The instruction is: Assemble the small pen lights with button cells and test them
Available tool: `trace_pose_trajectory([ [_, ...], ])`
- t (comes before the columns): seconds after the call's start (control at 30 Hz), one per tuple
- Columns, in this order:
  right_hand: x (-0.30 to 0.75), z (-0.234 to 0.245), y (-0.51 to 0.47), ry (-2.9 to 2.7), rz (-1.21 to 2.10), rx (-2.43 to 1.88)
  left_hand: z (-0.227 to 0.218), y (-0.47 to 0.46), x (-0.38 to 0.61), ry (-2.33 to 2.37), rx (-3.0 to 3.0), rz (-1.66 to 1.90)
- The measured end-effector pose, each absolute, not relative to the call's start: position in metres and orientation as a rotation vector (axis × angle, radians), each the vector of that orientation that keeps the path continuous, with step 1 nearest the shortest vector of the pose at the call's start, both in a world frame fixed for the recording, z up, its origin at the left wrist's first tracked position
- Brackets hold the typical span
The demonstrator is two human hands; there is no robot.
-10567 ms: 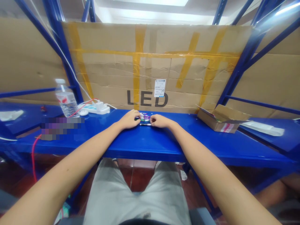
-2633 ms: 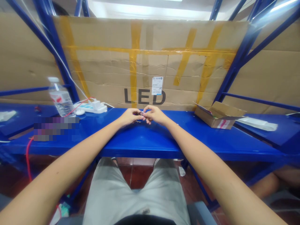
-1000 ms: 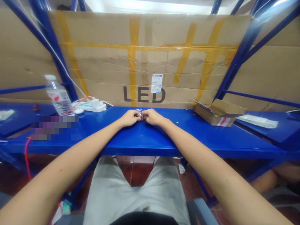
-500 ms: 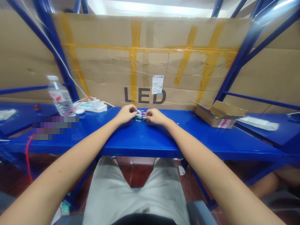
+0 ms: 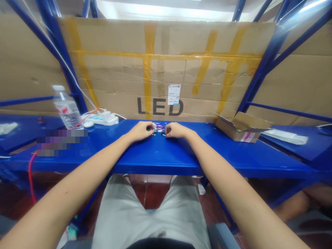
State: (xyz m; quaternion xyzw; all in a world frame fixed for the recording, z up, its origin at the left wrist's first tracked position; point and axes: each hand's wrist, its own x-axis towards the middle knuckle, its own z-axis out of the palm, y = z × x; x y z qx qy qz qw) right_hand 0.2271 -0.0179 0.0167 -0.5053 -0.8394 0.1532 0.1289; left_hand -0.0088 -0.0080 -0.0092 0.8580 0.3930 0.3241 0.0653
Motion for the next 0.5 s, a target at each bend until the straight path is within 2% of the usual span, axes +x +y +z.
trace_pose_trajectory([
  [0.5,0.238,0.029,-0.027,-2.495,0.819,-1.441,-0.013,-0.012,0.003,1.075,2.683,0.904],
])
